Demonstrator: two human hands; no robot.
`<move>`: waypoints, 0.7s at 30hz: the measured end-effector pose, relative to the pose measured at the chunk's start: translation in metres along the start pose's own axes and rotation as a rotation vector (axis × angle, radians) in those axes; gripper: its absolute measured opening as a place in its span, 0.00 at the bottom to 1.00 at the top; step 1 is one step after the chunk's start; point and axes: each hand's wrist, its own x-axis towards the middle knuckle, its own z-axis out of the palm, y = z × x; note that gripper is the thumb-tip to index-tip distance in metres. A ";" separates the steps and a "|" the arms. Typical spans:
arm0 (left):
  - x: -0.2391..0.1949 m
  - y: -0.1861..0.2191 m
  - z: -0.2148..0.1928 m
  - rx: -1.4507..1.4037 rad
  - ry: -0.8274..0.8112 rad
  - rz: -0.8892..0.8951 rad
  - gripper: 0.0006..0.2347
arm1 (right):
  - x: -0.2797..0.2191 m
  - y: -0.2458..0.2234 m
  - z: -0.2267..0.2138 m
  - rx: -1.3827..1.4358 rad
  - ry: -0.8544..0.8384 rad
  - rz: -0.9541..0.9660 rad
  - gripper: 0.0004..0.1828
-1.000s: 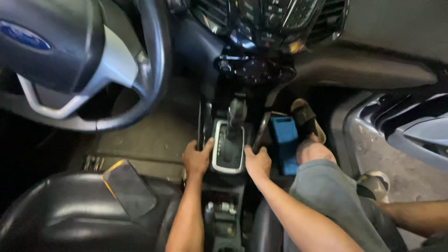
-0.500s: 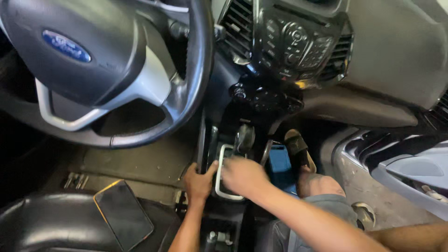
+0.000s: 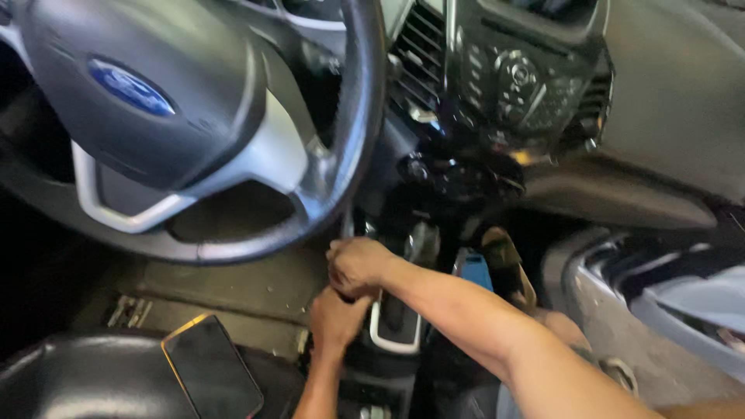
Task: The person installs a silver trim piece around the automatic gear shifter in a car. They repeatedly position and press the trim into place, adjusting its fit around the shifter lever and surrounding console area.
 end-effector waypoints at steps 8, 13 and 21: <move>0.003 -0.005 0.010 -0.086 0.081 0.175 0.23 | 0.003 0.001 -0.005 -0.071 0.010 -0.055 0.14; -0.004 -0.017 -0.005 0.069 0.036 0.373 0.22 | -0.019 -0.032 -0.026 -0.243 0.060 -0.111 0.11; -0.008 -0.002 -0.018 0.326 -0.086 0.170 0.30 | -0.178 -0.082 -0.013 0.253 1.000 0.871 0.14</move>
